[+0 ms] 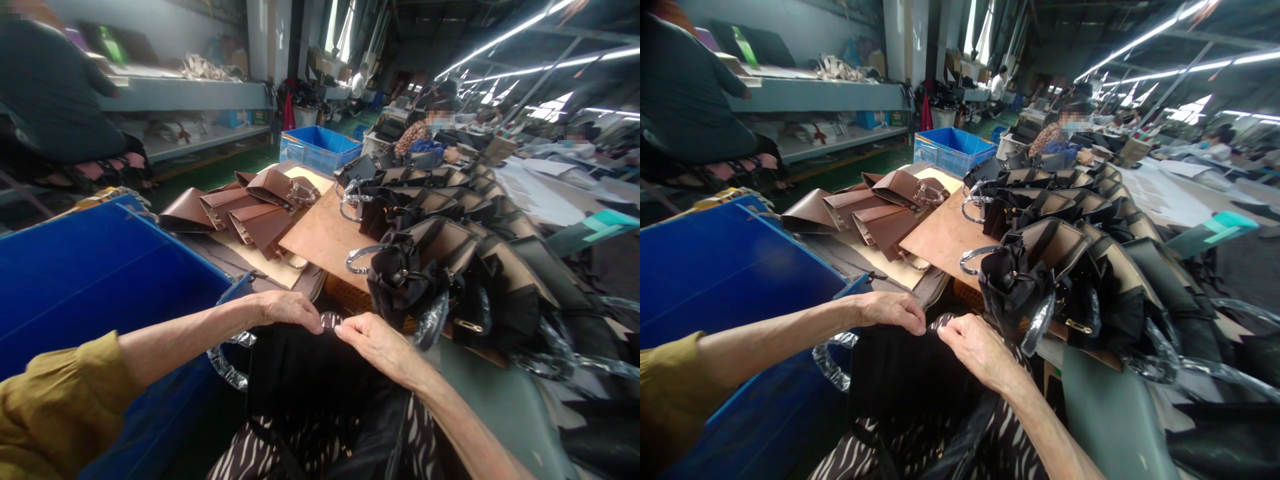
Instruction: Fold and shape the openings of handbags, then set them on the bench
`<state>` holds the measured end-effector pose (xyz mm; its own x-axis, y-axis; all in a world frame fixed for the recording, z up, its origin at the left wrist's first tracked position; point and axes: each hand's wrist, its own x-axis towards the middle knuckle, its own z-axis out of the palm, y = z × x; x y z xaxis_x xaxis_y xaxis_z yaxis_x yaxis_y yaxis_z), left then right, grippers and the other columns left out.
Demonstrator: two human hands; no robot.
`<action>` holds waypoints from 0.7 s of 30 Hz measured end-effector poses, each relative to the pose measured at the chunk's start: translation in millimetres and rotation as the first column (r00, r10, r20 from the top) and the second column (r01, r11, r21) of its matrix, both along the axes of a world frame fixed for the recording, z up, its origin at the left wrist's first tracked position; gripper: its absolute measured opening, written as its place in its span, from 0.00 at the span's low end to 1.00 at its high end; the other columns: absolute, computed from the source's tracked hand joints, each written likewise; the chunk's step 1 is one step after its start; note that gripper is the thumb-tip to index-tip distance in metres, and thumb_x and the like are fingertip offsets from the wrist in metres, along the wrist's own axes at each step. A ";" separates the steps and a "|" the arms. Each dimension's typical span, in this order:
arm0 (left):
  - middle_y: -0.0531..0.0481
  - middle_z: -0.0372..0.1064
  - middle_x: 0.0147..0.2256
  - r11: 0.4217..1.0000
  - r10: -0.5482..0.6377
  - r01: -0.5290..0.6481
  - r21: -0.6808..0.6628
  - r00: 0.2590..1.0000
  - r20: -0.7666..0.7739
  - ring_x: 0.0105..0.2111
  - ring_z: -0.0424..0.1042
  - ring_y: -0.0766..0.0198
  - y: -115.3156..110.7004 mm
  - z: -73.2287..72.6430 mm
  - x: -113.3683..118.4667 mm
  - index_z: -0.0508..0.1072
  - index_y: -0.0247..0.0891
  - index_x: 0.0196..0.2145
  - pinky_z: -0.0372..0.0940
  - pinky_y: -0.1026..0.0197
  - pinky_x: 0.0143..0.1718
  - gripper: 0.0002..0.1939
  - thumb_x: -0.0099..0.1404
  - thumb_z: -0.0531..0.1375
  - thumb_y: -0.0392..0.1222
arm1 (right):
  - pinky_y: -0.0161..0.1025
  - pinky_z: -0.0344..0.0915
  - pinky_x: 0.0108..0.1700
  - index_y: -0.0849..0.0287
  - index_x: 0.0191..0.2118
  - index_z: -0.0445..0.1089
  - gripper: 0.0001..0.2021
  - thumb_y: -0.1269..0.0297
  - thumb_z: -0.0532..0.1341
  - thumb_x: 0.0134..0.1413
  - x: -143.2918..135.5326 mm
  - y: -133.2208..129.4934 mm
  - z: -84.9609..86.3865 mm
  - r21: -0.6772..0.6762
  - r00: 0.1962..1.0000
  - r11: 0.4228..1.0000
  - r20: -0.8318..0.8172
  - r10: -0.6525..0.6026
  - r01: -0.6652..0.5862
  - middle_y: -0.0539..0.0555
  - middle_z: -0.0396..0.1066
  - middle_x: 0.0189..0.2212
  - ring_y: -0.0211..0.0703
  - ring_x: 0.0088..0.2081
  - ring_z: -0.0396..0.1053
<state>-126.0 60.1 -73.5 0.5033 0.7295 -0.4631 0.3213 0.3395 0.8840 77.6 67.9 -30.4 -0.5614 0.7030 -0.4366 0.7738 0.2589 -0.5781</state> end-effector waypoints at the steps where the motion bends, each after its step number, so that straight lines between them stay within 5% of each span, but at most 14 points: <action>1: 0.55 0.71 0.25 1.000 0.004 -0.004 -0.003 1.000 0.004 0.30 0.66 0.66 -0.6 0.2 0.3 0.77 0.37 0.27 0.58 0.67 0.33 0.09 0.47 0.62 0.43 | 0.33 0.39 0.21 0.58 0.19 0.47 0.18 0.53 0.47 0.54 -1.0 -0.5 0.8 0.006 1.000 1.000 0.003 0.001 -0.001 0.45 0.43 0.17 0.31 0.20 0.44; 8: 0.56 0.69 0.23 1.000 0.000 0.000 -0.007 1.000 -0.028 0.26 0.65 0.66 -2.3 0.4 2.5 0.77 0.37 0.27 0.57 0.66 0.29 0.10 0.47 0.62 0.43 | 0.34 0.40 0.21 0.58 0.18 0.50 0.19 0.53 0.47 0.54 -2.2 -0.9 -2.7 0.020 0.999 1.000 0.025 0.023 -0.023 0.45 0.45 0.18 0.32 0.21 0.45; 15: 0.57 0.63 0.18 0.995 -0.037 0.044 0.088 0.996 -0.076 0.22 0.58 0.69 -1.3 2.7 4.3 0.75 0.34 0.24 0.51 0.67 0.25 0.09 0.48 0.60 0.43 | 0.35 0.42 0.24 0.59 0.19 0.57 0.19 0.55 0.46 0.57 -3.7 -5.7 -8.3 0.256 0.991 0.963 0.118 0.056 -0.085 0.46 0.52 0.17 0.34 0.22 0.47; 21: 0.58 0.54 0.15 0.989 -0.063 0.073 0.132 0.995 -0.075 0.19 0.51 0.72 -4.5 8.8 4.7 0.71 0.33 0.19 0.45 0.66 0.20 0.09 0.50 0.58 0.42 | 0.33 0.45 0.26 0.58 0.22 0.66 0.18 0.56 0.48 0.56 -3.9 -5.6 -3.1 0.204 0.996 0.977 0.085 0.038 -0.054 0.48 0.60 0.18 0.35 0.23 0.53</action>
<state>-121.2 55.6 -64.8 0.5236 0.7529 -0.3988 0.4023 0.1941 0.8947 73.7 62.4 -33.5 -0.5644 0.7569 -0.3296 0.7998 0.4024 -0.4455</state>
